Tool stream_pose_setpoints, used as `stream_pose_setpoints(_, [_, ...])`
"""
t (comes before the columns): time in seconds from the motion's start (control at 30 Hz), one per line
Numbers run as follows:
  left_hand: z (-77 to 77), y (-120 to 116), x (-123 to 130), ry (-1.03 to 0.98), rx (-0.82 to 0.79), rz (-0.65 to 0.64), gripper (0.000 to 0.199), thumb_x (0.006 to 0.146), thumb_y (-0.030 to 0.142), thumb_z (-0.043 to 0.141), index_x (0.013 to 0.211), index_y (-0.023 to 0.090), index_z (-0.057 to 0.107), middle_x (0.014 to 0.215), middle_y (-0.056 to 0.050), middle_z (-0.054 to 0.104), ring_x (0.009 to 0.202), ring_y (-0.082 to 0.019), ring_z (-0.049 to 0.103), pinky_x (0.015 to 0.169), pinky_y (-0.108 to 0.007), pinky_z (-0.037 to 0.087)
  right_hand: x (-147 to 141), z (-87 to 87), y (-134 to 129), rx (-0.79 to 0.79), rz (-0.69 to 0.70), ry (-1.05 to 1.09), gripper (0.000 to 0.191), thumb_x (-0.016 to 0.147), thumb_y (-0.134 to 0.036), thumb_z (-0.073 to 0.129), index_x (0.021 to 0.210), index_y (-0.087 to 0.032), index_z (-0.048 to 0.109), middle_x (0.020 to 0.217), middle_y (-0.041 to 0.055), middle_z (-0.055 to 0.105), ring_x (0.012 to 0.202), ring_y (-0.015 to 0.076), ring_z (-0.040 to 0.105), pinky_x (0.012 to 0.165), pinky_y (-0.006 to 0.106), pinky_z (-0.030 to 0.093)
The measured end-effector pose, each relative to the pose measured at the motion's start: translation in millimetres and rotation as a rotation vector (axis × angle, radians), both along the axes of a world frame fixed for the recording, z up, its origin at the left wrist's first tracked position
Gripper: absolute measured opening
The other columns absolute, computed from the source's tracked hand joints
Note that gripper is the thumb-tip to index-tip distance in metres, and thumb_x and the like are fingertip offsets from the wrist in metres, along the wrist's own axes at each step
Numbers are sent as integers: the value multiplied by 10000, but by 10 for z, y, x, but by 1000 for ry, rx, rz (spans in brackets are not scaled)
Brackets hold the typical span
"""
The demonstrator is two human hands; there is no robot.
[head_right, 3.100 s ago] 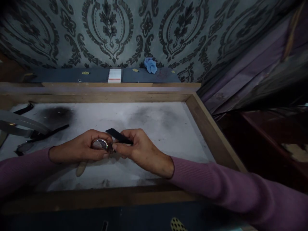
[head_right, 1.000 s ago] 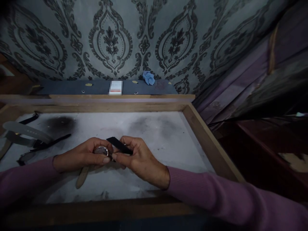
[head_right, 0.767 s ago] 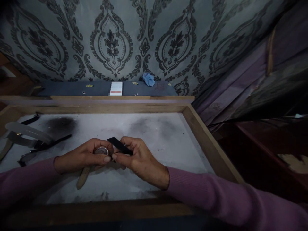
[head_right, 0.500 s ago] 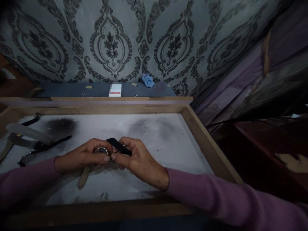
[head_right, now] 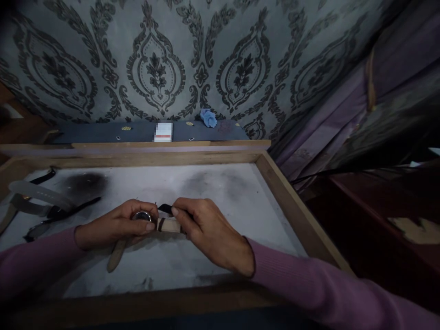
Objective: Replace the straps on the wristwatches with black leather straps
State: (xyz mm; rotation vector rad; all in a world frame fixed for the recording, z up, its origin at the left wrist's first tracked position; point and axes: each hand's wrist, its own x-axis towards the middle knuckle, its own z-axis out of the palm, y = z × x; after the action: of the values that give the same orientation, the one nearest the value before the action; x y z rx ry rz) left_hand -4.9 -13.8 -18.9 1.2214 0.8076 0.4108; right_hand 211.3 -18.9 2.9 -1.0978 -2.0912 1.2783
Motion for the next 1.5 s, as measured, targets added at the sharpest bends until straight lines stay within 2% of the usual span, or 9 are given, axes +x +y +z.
stream_pose_setpoints(0.37, [22, 1, 13, 22, 5, 2, 151, 796, 281, 602, 748, 144, 558, 494, 63, 467, 460, -77, 357, 473, -215, 286, -7, 38, 9, 59, 47, -106, 298, 929, -207, 407, 644, -159, 481, 497, -44, 434, 460, 74, 405, 466, 205, 270])
stream_pose_setpoints(0.6, [31, 3, 11, 31, -2, -6, 134, 801, 263, 594, 742, 147, 561, 501, 67, 475, 465, -73, 372, 488, -206, 299, -20, 12, 0, 31, 45, -91, 309, 936, -229, 399, 645, -158, 473, 514, -44, 430, 468, 71, 400, 468, 199, 281])
stream_pose_setpoints(0.9, [26, 9, 6, 24, -14, 10, 137, 792, 277, 606, 756, 152, 561, 498, 71, 480, 468, -78, 369, 493, -213, 296, -20, -2, -32, 132, 80, -148, 309, 949, -239, 375, 668, -158, 474, 559, -44, 384, 495, 73, 332, 477, 218, 250])
stream_pose_setpoints(1.17, [35, -1, 14, 21, -11, 4, 147, 791, 281, 607, 739, 153, 558, 502, 66, 481, 469, -78, 381, 496, -212, 301, -38, -33, -40, 147, 42, -118, 306, 948, -233, 376, 674, -156, 490, 557, -43, 377, 495, 76, 328, 476, 222, 250])
stream_pose_setpoints(1.37, [31, 1, 9, 21, -20, 3, 150, 792, 287, 614, 750, 152, 564, 503, 66, 488, 474, -80, 391, 499, -211, 308, -38, -16, -42, 135, 65, -117, 303, 943, -218, 384, 647, -167, 426, 557, -48, 346, 491, 70, 307, 471, 218, 238])
stream_pose_setpoints(1.5, [36, 4, 14, 34, -18, 7, 149, 789, 288, 609, 749, 152, 562, 495, 68, 480, 467, -80, 383, 492, -211, 297, -37, -15, -50, 160, 73, -115, 312, 946, -229, 379, 655, -161, 469, 555, -45, 362, 486, 72, 316, 469, 216, 245])
